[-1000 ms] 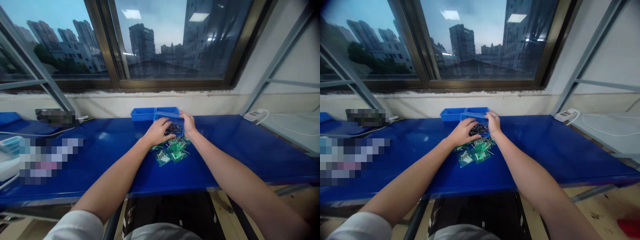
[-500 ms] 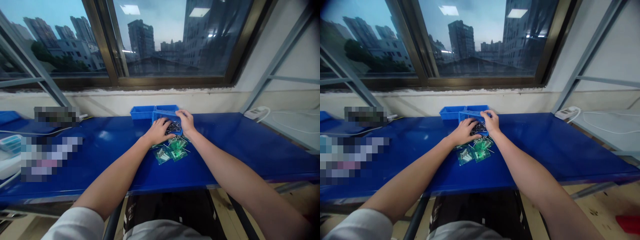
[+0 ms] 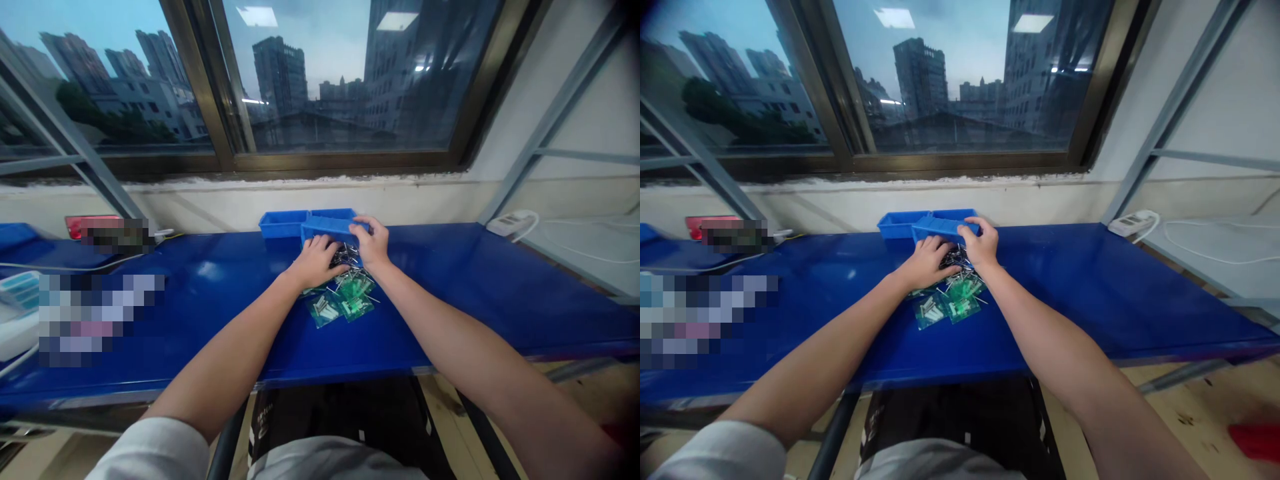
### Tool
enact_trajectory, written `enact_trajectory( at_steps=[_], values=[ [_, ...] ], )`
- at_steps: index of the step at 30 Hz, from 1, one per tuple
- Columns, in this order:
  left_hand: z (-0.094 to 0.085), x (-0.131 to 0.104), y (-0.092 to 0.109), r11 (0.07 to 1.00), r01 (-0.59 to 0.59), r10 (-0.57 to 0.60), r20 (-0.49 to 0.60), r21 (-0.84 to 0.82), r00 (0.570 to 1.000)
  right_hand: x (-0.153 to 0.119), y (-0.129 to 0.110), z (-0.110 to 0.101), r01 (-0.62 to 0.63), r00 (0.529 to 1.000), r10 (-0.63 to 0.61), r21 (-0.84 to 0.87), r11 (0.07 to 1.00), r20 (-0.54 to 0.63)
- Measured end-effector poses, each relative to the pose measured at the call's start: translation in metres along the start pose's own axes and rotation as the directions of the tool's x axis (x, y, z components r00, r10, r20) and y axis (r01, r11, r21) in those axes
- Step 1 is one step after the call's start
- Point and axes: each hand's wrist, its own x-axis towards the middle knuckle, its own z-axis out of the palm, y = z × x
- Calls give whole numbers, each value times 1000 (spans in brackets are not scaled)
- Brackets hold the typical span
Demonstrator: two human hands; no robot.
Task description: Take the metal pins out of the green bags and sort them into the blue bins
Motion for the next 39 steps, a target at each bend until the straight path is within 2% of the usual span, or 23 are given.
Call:
enact_trajectory(
  at_steps=[7, 16, 22, 28, 39],
  values=[
    [1, 2, -2, 998, -67, 67, -16, -20, 998, 4, 1, -5, 65, 998, -65, 40, 997, 12],
    [0, 0, -1, 995, -84, 83, -10, -54, 996, 4, -7, -11, 108, 991, -112, 61, 992, 75],
    [-5, -1, 4, 998, -70, 69, -26, -9, 997, 4, -9, -15, 150, 981, -156, 59, 987, 117],
    [-4, 0, 6, 994, -103, 104, -61, 26, 993, 5, -10, -19, 220, 957, -231, 78, 972, 176],
    [-7, 0, 4, 985, -175, 175, -12, 1, 984, 11, -7, -22, 221, 959, -227, 53, 974, 170]
  ],
)
